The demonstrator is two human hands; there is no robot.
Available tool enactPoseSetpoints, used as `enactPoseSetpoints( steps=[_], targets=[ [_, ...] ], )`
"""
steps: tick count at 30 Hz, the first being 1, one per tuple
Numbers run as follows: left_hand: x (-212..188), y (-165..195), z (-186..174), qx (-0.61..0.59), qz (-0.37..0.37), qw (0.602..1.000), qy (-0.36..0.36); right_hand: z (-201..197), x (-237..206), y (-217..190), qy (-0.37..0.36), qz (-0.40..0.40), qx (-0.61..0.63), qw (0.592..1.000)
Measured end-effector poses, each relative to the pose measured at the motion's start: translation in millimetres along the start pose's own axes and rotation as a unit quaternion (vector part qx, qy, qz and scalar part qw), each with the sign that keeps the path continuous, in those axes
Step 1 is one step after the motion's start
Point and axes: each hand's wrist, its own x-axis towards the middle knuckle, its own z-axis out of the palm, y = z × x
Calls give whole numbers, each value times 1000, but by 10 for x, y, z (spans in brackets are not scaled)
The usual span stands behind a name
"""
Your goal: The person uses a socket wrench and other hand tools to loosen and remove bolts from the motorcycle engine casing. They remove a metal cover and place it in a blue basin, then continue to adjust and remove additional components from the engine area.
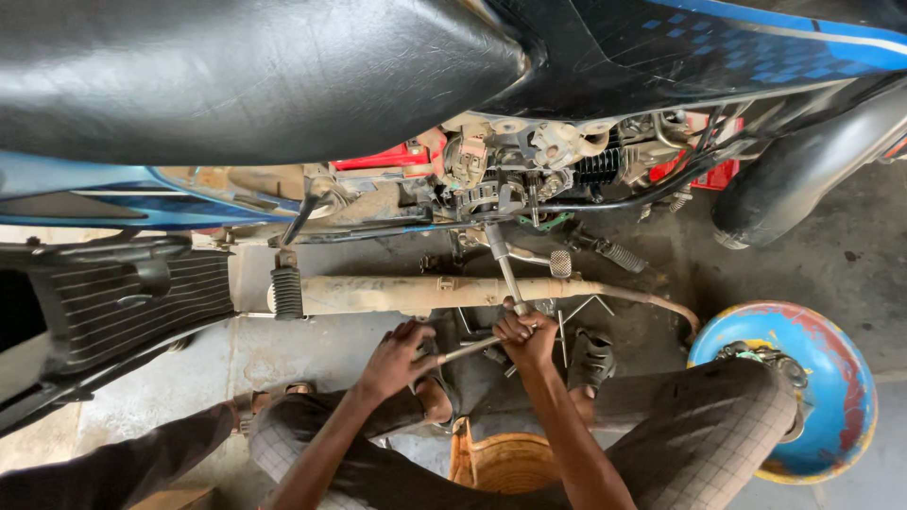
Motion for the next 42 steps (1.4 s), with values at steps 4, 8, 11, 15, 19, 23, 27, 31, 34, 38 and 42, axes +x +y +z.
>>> enactPoseSetpoints(
  steps=[4,8,11,15,19,23,27,31,34,38,42],
  targets=[
    [-103,-38,23,40,96,989,101,-15,112,37,-9,-4,43,999],
    [25,-32,-160,72,68,989,109,68,215,38,-13,-20,54,998],
    [189,70,-356,126,106,972,167,151,280,92,-25,-16,100,995],
    [349,298,-680,187,133,955,188,215,339,192,-35,4,196,980],
    [336,515,-950,242,37,970,7,236,358,231,-54,13,288,956],
    [144,570,-1098,259,15,966,-22,281,363,242,-55,13,302,952],
    [185,499,-1207,253,34,966,42,318,377,253,-49,-7,256,965],
    [499,379,-1338,243,9,968,55,278,427,278,-86,12,340,936],
    [864,240,-1343,305,89,945,73,232,450,296,-93,28,391,915],
    [1403,-138,-1307,379,100,920,-21,254,430,269,-85,38,444,891],
    [1694,-493,-1255,463,162,871,-28,398,374,189,-75,58,576,812]
  ],
)
